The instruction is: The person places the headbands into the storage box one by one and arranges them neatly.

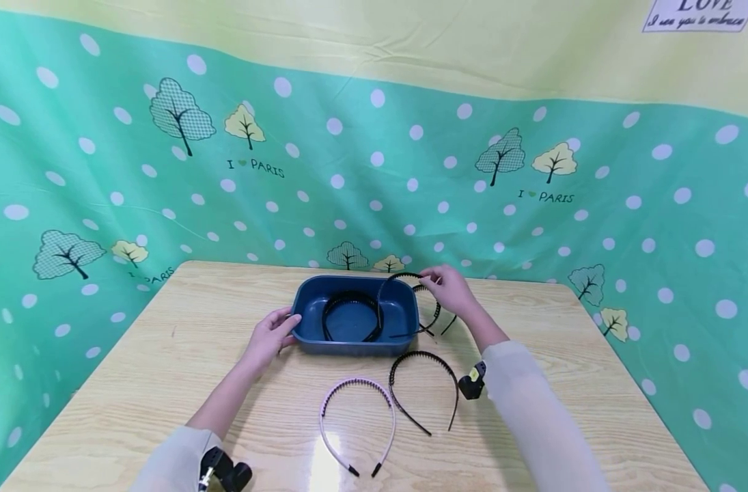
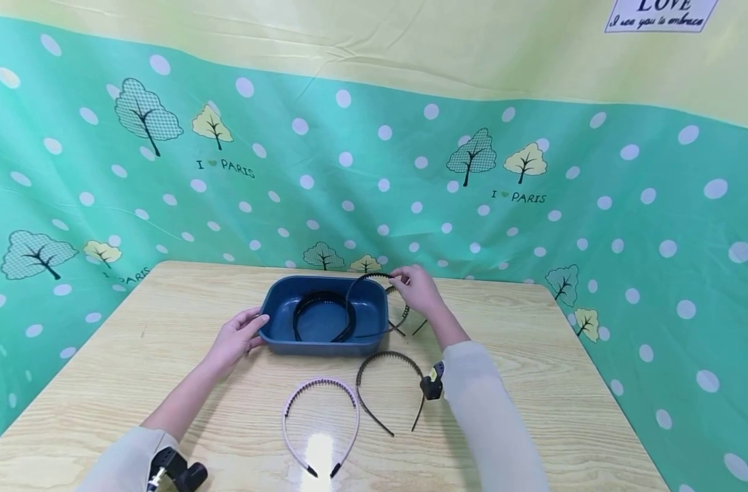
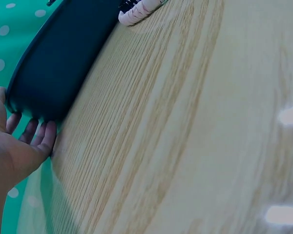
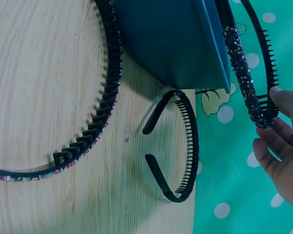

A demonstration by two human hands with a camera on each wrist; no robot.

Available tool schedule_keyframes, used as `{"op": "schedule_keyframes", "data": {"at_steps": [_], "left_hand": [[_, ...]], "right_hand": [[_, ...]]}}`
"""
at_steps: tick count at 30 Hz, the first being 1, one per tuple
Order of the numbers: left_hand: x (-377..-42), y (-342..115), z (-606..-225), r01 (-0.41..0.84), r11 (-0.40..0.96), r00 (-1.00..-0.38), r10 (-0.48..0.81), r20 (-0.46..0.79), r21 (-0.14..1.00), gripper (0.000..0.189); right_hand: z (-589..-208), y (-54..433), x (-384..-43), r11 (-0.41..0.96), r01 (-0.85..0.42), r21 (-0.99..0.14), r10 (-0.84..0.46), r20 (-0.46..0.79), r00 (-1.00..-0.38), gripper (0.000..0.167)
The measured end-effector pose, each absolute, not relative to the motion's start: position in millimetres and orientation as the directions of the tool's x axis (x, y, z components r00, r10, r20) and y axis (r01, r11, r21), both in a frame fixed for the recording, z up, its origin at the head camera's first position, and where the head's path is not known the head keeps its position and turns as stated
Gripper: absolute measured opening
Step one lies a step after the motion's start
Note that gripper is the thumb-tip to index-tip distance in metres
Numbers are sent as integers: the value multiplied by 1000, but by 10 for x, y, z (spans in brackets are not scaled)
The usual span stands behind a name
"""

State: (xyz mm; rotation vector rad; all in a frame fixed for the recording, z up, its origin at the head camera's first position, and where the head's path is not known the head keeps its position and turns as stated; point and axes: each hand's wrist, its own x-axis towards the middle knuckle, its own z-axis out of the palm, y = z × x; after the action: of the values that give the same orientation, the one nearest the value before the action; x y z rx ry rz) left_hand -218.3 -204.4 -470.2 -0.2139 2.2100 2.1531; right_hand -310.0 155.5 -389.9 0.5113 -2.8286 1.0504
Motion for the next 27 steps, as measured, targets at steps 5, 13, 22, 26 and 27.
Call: {"op": "schedule_keyframes", "data": {"at_steps": [5, 13, 22, 26, 27], "left_hand": [[-2190, -2055, -4704, -137, 28, -988, -70, -135, 990, 60], [-2196, -2063, -4711, -140, 27, -988, -74, -138, 990, 60], [-2205, -2065, -4712, -140, 26, -988, -77, -137, 990, 60], [-2200, -2066, -4715, -138, 31, -988, -70, -136, 990, 61], [-2199, -2064, -4716, -138, 33, -988, -69, -136, 990, 61]], "right_hand": [[-3904, 1517, -3119, 700, -351, -622, -285, 207, -936, 24], [-3880, 1409, -3123, 698, -328, -636, -251, 212, -944, 23], [-3854, 1293, -3109, 681, -326, -655, -247, 214, -945, 25], [-3885, 1257, -3122, 688, -333, -645, -257, 212, -943, 24], [-3894, 1247, -3125, 691, -331, -643, -259, 208, -943, 25]]}}
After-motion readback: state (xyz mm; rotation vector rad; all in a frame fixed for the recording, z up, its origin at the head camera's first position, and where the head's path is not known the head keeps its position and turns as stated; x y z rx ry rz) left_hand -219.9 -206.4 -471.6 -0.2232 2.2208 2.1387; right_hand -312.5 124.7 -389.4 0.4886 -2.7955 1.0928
